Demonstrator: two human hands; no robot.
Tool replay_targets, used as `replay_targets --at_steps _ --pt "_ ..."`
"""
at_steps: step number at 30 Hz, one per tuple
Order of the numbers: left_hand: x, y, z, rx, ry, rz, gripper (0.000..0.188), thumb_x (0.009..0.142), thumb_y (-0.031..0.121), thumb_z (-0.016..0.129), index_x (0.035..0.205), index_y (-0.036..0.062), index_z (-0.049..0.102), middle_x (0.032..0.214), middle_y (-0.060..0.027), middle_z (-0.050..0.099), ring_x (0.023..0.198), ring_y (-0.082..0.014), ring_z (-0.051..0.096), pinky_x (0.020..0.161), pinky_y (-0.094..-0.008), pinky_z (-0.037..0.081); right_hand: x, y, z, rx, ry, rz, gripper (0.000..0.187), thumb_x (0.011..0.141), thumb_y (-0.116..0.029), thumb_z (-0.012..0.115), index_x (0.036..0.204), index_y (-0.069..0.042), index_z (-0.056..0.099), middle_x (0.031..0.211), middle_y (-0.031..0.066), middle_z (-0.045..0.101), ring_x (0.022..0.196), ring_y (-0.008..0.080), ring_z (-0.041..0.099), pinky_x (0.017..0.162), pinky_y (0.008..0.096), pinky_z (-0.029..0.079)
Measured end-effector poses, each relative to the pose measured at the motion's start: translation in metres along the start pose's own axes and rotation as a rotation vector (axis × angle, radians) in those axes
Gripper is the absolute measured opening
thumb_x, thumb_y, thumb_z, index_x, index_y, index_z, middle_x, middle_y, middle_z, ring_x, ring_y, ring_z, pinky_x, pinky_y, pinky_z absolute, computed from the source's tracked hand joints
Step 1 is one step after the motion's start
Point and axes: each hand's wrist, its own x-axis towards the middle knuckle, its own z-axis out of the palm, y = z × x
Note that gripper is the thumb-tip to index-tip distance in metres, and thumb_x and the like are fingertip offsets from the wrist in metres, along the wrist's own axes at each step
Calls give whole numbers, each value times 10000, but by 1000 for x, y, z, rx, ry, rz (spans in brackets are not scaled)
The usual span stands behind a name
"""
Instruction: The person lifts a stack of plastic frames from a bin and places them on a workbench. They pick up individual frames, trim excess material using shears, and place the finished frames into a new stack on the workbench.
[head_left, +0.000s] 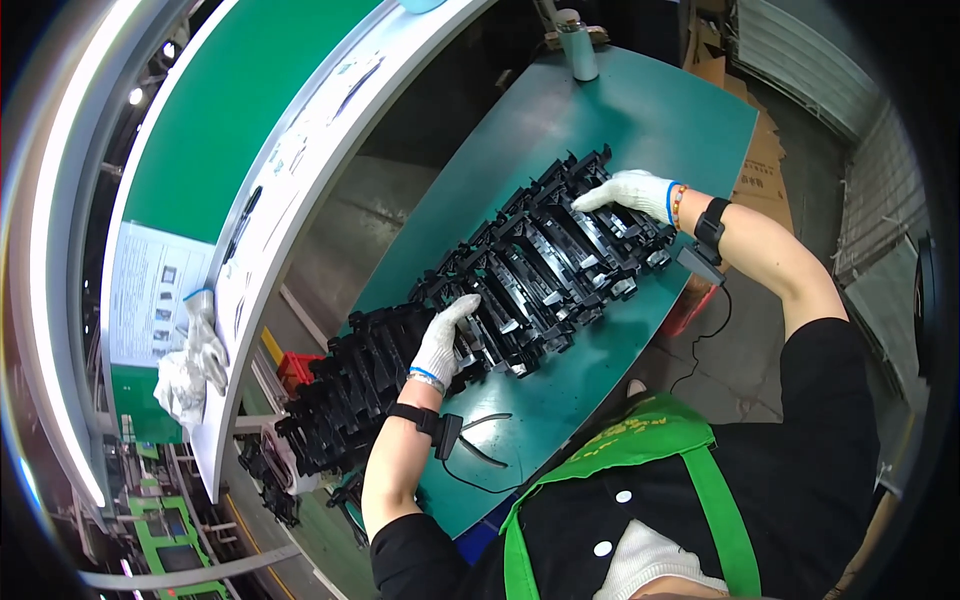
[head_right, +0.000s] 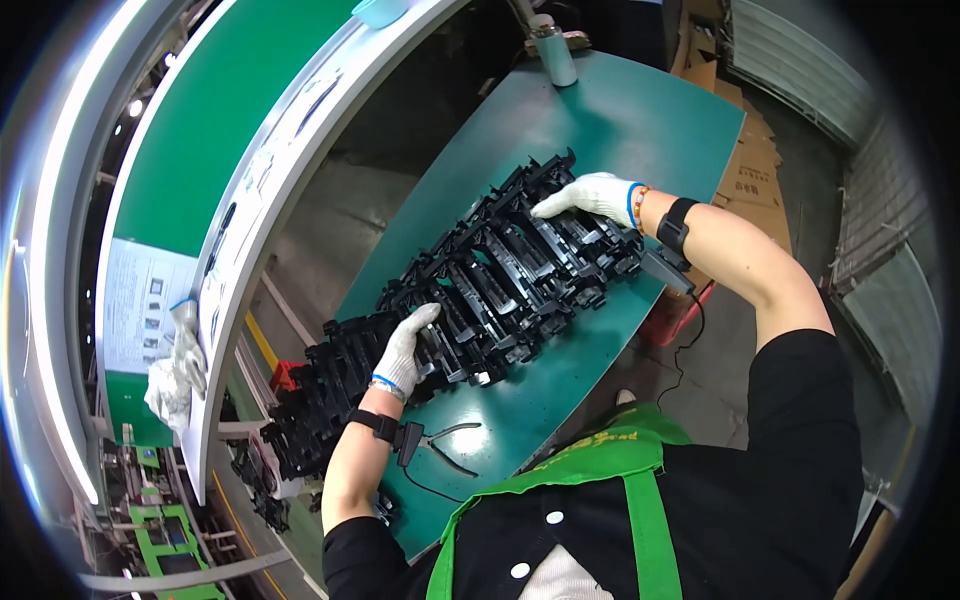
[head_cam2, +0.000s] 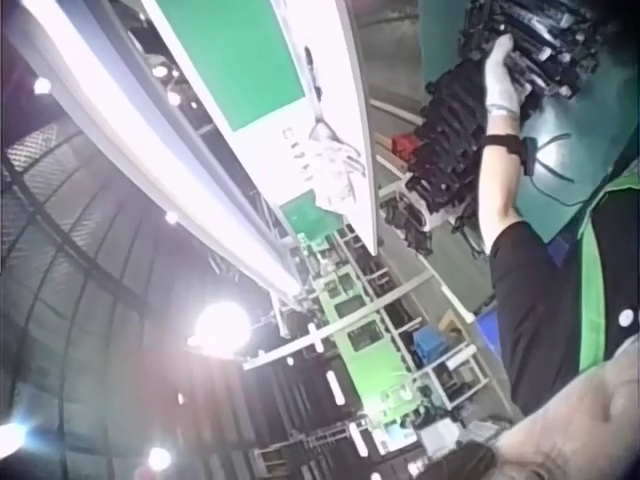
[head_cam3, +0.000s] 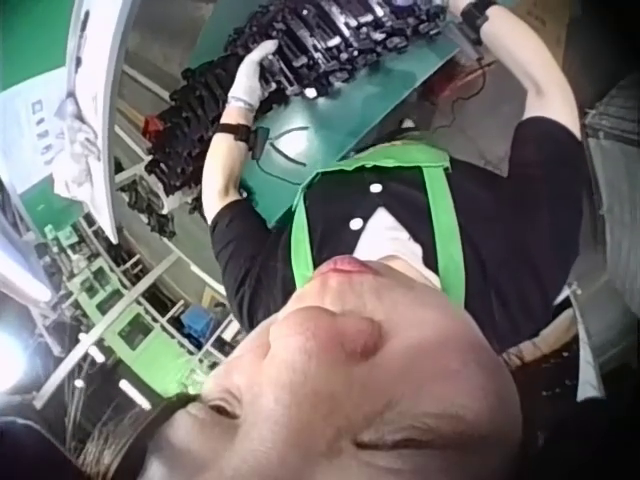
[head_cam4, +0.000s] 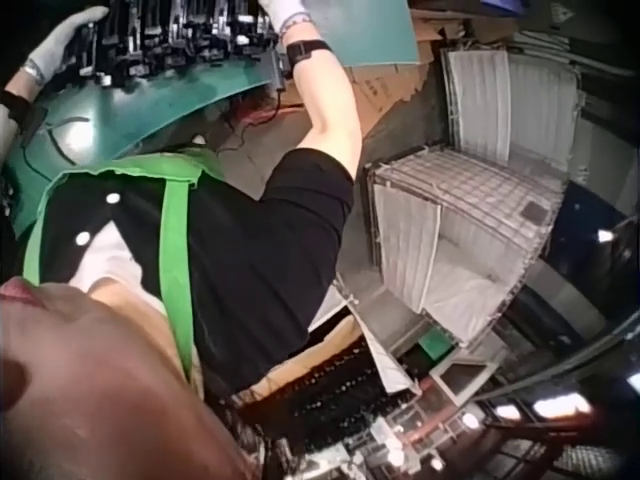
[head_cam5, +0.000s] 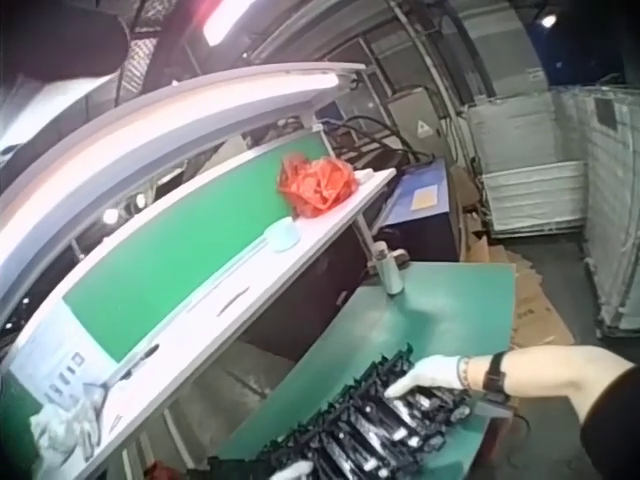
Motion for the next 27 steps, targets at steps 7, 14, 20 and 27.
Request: replay_targets --at_steps 7,14,20,27 --pt "-18 -16 2 107 68 100 242 908 240 728 1093 84 717 917 -20 710 756 -152 681 675 -316 584 4 28 -7 -67 63 -58 432 811 -412 877 1111 -106 830 1075 73 792 1010 183 715 963 269 512" --pt "-91 -17 46 132 132 250 211 845 229 789 990 85 736 752 24 645 596 -106 566 552 -250 454 -74 48 4 281 -46 -127 304 833 -298 868 1071 -110 835 987 73 797 883 171 736 836 287 576" --pt "-114 -44 73 261 -228 233 255 912 170 738 1145 69 708 936 -8 717 745 -130 663 683 -268 544 -251 99 26 421 305 -213 321 826 -244 863 1106 -90 824 988 42 805 891 130 732 842 306 575" --pt "-165 -106 105 541 -590 -50 589 881 336 743 1404 104 602 1265 -126 685 1074 -300 665 912 -443 569 -374 222 90 208 678 96 567 654 -508 950 1016 -85 841 1025 98 797 908 217 727 804 368 561"
